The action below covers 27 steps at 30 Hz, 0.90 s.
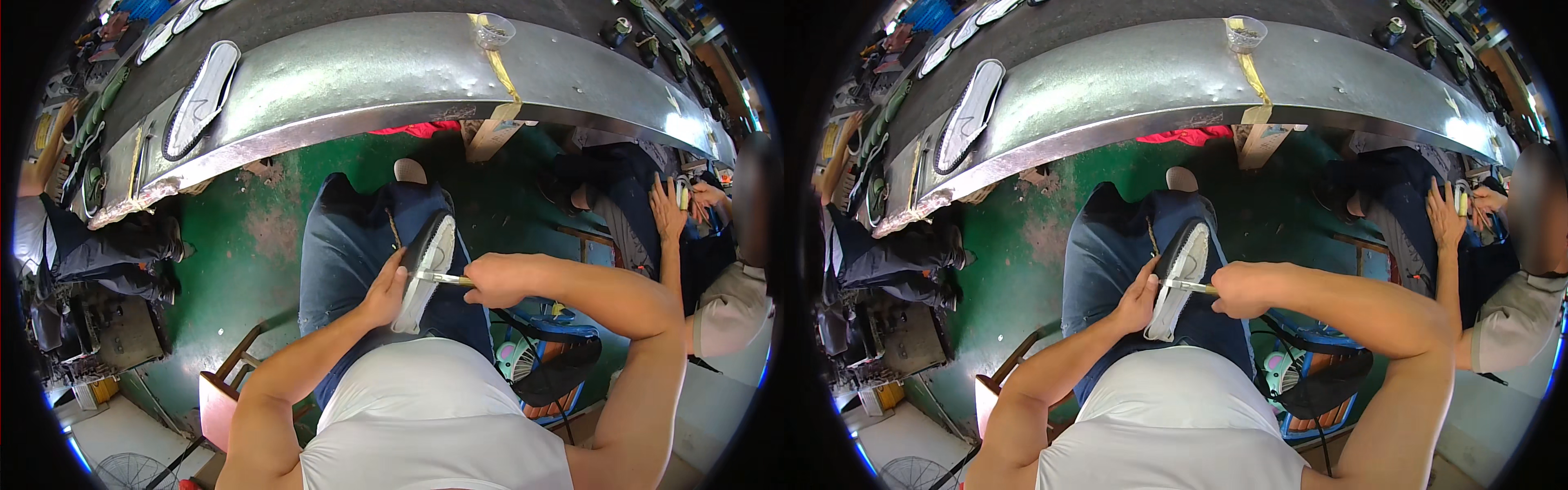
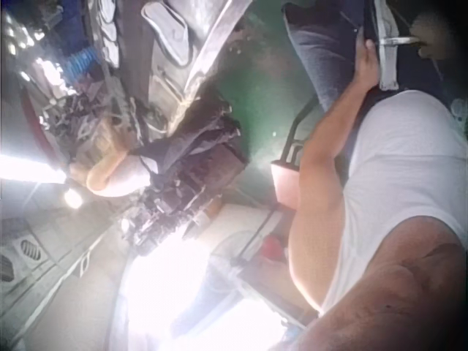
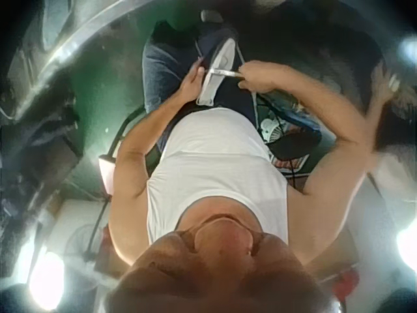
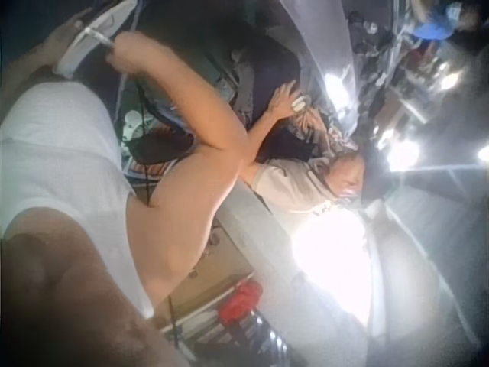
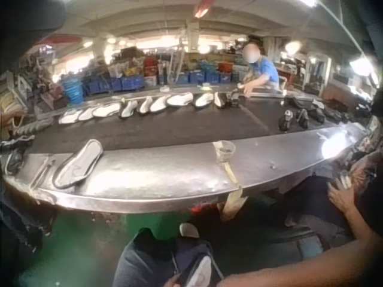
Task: Assembling shoe uppers and soles using pliers on an assembly line.
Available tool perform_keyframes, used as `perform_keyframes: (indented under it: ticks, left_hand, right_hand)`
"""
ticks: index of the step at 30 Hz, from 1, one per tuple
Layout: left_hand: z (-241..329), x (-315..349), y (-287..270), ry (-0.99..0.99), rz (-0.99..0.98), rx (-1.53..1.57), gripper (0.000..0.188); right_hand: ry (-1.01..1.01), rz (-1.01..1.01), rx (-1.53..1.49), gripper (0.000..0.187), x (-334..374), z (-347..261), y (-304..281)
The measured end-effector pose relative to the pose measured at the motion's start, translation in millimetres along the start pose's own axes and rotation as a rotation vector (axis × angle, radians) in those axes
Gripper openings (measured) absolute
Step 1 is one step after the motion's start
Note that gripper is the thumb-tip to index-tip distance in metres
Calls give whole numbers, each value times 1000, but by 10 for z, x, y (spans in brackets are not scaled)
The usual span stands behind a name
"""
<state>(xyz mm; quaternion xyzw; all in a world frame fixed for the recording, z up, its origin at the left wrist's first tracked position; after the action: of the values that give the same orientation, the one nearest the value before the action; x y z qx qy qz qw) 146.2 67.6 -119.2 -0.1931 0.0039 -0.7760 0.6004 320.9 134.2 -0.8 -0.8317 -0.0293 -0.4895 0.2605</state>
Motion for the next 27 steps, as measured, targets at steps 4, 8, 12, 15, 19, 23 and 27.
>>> perform_keyframes:
  ticks: [4, 8, 12, 15, 19, 23, 27]
  left_hand:
    - [-95, -64, 1, 57, -107, 62, 62]
    - [-92, -129, -79, 73, -229, 97, 85]
    - [15, -163, -161, 75, -275, -11, 98]
    - [103, -222, -175, 41, -293, -154, 105]
    - [117, -280, -122, 43, -252, -154, 107]
    - [-3, -213, -42, -29, -160, 51, 100]
    - [-228, -191, 61, -102, -32, 282, 94]
  right_hand:
    - [-88, 175, 38, 25, -205, 272, 68]
    - [-306, 393, 79, 23, -486, 510, 180]
    - [-334, 525, -65, 27, -519, 559, 332]
    - [-307, 504, -269, 35, -441, 610, 458]
    - [-332, 204, -636, 53, -295, 531, 604]
    - [-139, 857, 45, 53, 67, 264, 347]
    - [-128, 650, -246, 42, -28, 261, 377]
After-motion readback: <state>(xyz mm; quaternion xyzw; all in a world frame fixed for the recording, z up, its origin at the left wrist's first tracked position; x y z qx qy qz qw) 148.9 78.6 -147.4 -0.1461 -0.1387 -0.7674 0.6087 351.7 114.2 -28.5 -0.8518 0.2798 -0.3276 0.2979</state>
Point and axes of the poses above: each hand's wrist, its own x-axis away from the middle knuckle, its own y-axis out of the palm, z = x × y, the point moved 7 cm from there along -x, towards the middle knuckle, and after that the axes turned 2 degrees about y, right-handed, at the moved point
